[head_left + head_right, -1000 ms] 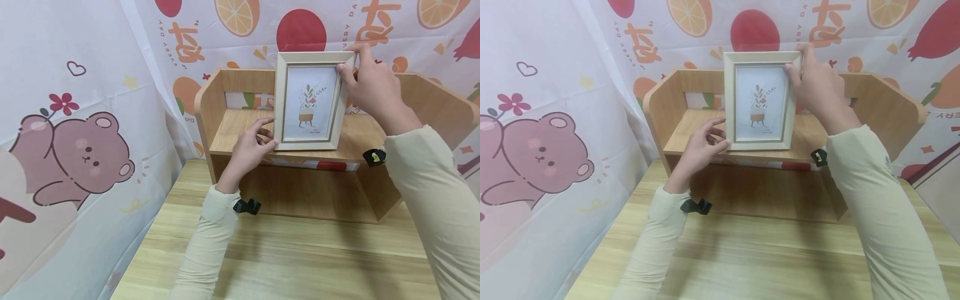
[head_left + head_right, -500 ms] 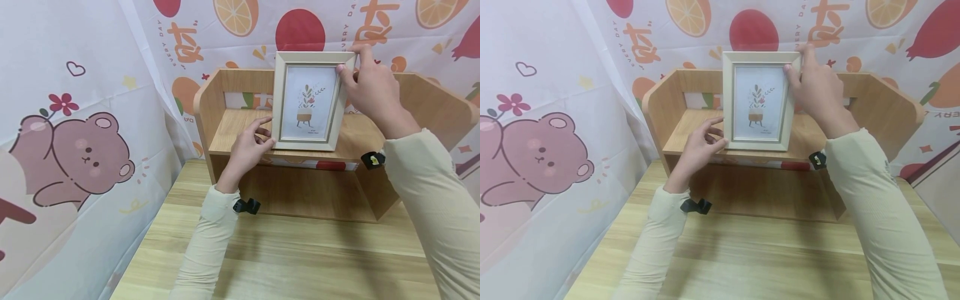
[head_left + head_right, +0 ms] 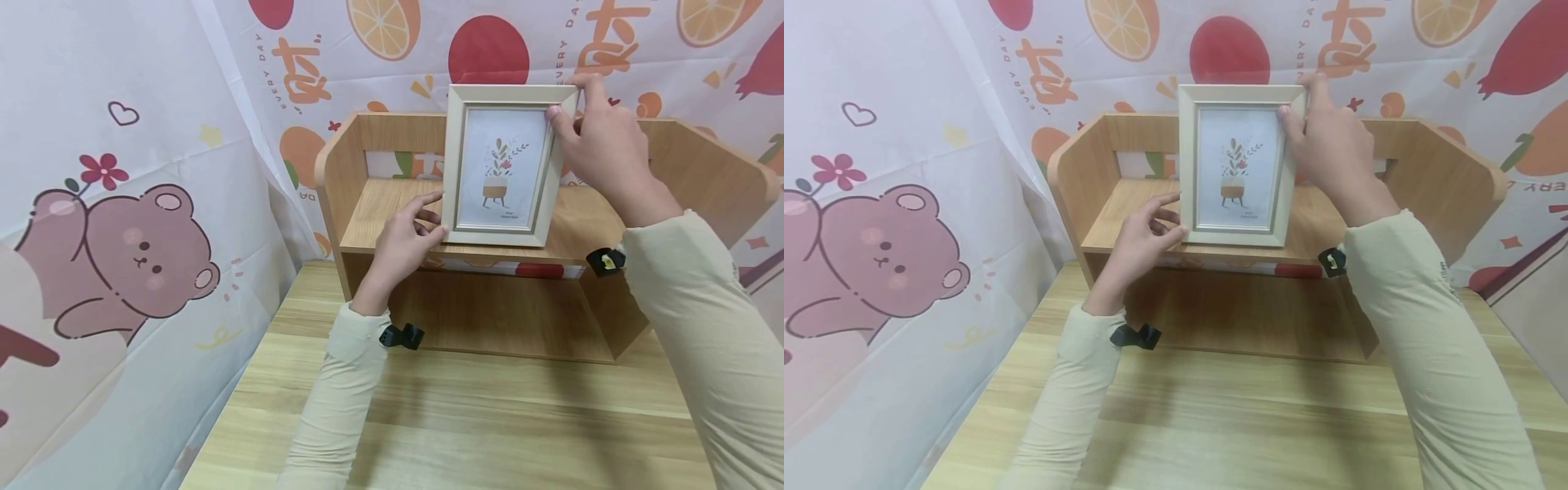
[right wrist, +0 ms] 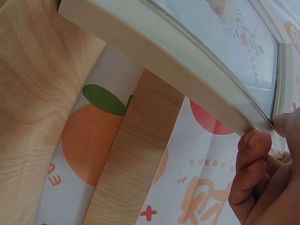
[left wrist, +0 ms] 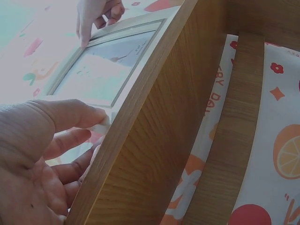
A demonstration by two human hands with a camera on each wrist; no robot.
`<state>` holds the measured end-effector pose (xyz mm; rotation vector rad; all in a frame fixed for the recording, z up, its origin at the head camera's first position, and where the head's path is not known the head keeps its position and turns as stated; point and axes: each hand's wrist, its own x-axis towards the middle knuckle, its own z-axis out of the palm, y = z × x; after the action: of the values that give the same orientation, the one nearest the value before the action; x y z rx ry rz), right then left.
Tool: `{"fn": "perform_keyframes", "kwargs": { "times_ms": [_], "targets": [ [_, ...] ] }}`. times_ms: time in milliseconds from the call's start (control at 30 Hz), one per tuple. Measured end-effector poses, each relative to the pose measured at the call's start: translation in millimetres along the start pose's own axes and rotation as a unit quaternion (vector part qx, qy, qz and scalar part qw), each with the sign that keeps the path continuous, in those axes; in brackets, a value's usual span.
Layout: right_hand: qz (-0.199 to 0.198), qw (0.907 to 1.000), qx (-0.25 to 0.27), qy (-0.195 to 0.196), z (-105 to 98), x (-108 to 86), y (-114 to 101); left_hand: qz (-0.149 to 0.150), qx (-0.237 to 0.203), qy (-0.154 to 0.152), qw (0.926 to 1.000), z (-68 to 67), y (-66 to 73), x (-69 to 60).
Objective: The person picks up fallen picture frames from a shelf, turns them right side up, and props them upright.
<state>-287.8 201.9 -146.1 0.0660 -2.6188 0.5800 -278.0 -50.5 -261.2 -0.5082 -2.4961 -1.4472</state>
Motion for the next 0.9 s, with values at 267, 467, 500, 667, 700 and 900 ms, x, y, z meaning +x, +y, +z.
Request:
{"fn": "perform_keyframes", "kwargs": {
  "times_ms": [267,467,500,667,700,900],
  "targets": [
    [-0.003,1.0,0.003,0.001,2.0,-0.6,1.4,0.001,0.012,0.003,0.9999,1.5,-0.9,1.4],
    [-0.002,1.0,0.0,0.002,2.3,-0.8,1.7,0.001,0.02,0.006,0.9998,1.8,-1.4,1.7],
    [-0.001,1.0,-0.001,0.001,2.1,-0.8,1.6,0.0,0.021,0.006,0.9998,1.9,-1.2,1.6],
    [0.004,1.0,0.001,-0.004,0.7,-0.9,1.4,-0.001,0.027,0.005,0.9996,1.8,-0.3,0.7],
    [0.004,1.0,0.003,-0.005,0.6,-0.9,1.6,0.0,0.028,0.005,0.9996,1.7,-0.2,0.4],
    [-0.003,0.9997,0.026,-0.005,1.4,-1.3,4.3,0.006,0.026,0.005,0.9996,0.7,-2.2,-1.0]
  ]
}}
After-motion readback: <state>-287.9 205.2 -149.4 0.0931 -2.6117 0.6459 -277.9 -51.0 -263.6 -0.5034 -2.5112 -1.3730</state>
